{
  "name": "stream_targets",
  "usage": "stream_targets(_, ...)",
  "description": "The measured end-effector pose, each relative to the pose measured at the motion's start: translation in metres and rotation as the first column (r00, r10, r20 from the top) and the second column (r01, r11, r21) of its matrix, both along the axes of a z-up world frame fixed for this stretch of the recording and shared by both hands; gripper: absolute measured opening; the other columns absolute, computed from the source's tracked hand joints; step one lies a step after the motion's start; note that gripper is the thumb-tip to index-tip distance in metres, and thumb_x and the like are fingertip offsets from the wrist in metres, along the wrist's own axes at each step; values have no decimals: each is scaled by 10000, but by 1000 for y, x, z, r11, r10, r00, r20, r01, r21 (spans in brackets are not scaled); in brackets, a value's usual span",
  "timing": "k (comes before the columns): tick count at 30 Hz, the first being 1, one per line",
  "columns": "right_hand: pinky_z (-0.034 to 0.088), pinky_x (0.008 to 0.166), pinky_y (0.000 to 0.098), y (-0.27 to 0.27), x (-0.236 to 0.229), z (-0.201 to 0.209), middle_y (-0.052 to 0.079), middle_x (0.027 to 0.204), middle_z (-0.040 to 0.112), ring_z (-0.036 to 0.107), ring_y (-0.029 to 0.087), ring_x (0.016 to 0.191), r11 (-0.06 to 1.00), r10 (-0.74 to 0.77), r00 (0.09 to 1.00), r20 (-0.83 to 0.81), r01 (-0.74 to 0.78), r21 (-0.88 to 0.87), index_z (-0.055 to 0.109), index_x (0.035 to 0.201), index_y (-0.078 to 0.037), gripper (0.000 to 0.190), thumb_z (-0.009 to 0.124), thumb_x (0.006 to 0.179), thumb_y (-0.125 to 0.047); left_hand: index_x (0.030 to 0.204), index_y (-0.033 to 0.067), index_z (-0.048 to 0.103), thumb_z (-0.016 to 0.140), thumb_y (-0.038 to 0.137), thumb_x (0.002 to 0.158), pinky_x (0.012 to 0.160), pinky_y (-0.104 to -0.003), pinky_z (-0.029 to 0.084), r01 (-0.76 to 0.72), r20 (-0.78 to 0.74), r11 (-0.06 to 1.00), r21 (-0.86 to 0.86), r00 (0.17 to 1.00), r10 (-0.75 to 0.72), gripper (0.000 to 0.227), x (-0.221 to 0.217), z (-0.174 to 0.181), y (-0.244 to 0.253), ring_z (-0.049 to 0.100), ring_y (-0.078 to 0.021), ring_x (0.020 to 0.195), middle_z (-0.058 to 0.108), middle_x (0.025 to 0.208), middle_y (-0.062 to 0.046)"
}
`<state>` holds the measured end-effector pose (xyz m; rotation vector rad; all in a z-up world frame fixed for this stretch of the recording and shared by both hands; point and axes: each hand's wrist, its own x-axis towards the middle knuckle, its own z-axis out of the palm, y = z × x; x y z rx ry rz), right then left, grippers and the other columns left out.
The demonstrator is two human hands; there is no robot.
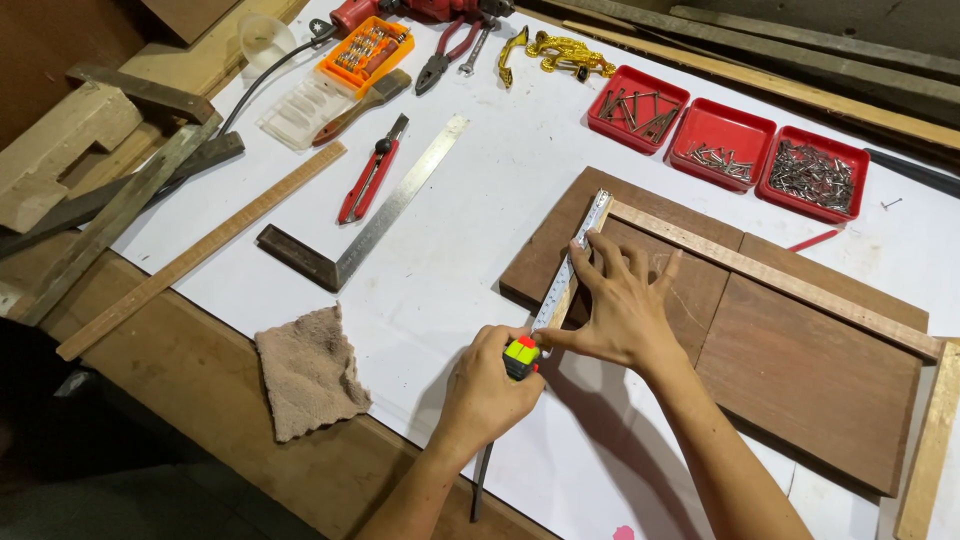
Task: Measure and assemble a wooden frame using a tape measure, nails, and a hammer.
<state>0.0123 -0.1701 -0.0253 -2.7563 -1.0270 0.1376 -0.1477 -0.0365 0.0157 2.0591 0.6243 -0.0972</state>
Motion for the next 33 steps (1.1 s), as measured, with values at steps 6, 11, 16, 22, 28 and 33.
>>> stream_targets(6,-112,1062,832,1,-1,2,143,1570,321,233,426,1451,1000,4,1000,-10,-4,9,427,1511,-116,1360,734,422,-871,1212,42,599,739,145,763,969,-423,505,26,-44,1000,6,999,-25,481,1,-4,2,632,-270,1124,615,1217,-109)
stream_targets(11,-113,1060,827,-1,-2,-1,165,1573,316,236,440,1440,998,24,1000,-4,-23,65,429,1510,-97,1367,742,425,-869,1217,39,602,735,146,770,970,-425,513,22,-40,1000,0,999,-22,478,1,-4,2,625,-272,1118,613,1220,-109)
stream_targets(16,-114,1065,823,-1,-1,0,162,1579,315,243,442,1436,998,21,1000,-5,-21,54,426,1508,-99,1363,742,427,-868,1335,24,520,745,115,750,987,-436,477,32,-4,999,-1,999,-32,633,2,-9,3,589,-276,1147,577,1247,-131)
stream_targets(22,-101,1101,790,-4,2,-4,176,1566,335,270,436,1431,995,38,999,31,-41,91,431,1508,-89,1369,735,437,-886,1229,15,622,733,132,759,983,-409,511,18,1,1000,15,1000,-18,497,6,-10,1,640,-283,1113,607,1226,-136)
stream_targets(28,-28,1210,693,-12,8,-7,185,1552,396,319,368,1460,973,92,994,56,-102,205,476,1514,-107,979,614,778,-738,1122,18,664,754,153,742,948,-423,525,6,20,998,69,1000,-7,414,14,-3,2,673,-294,1049,649,1147,-126)
stream_targets(33,99,1211,620,-11,5,8,162,1514,448,370,336,1446,945,104,995,1,-99,311,549,1455,-115,654,632,874,-403,1077,47,701,752,314,809,930,-405,541,-64,8,998,16,998,64,382,27,13,0,693,-286,1018,671,1105,-118)
